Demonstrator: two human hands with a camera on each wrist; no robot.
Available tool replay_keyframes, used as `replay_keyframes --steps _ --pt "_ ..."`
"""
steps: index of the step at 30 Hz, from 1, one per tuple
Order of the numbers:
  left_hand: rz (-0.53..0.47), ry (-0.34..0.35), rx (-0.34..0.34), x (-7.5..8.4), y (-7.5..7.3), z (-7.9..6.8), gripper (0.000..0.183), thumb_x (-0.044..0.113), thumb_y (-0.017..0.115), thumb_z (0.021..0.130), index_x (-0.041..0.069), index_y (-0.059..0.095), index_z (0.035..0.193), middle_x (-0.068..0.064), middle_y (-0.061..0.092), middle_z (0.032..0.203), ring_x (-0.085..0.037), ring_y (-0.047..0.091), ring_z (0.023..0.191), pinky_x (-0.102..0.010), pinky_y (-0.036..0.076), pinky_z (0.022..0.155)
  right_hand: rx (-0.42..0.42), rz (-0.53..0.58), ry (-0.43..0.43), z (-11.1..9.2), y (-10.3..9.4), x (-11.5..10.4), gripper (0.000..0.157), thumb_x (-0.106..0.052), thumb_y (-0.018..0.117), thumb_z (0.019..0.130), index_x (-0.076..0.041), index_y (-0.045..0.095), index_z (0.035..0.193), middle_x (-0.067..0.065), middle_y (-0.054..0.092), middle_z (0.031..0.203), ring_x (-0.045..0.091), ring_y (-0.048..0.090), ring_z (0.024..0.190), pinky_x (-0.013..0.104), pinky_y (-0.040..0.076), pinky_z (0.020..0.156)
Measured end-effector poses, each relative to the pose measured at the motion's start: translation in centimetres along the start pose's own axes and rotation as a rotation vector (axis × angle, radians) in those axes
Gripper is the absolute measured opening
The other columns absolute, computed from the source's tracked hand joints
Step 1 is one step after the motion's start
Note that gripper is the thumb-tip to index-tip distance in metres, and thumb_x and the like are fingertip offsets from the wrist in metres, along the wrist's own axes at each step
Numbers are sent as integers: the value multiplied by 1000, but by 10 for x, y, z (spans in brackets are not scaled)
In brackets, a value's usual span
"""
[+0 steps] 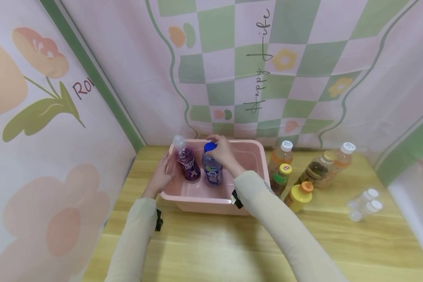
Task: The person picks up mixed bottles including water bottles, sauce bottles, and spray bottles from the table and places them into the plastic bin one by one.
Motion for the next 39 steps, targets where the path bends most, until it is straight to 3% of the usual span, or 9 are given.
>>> replay_keyframes --steps 7,28,39 --pt "-6 -3 -7 3 0 0 80 -2 58 84 13 21 153 -6 3 163 -38 12 148 -61 15 119 -6 24 14 -1 3 4 48 7 73 71 -3 64 117 22 60 122 36 55 119 43 48 105" --pt "1 14 3 7 0 1 78 -2 58 83 9 22 152 -9 5 163 -38 11 148 -60 14 119 -23 136 20 -5 9 4 49 6 70 74 0 61 122 21 60 128 36 56 120 44 50 103" --pt "15 2 -5 3 -2 -2 79 0 57 84 11 20 153 -7 3 163 -38 12 148 -60 15 119 -24 211 25 -9 9 10 43 -11 66 87 1 56 127 21 57 131 35 54 122 43 48 105"
Point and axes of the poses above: each hand's wrist, its own z-axis towards the middle knuckle, its own y-axis out of the palm, x = y × z, the point moved 5 cm from there along z, towards the middle knuckle
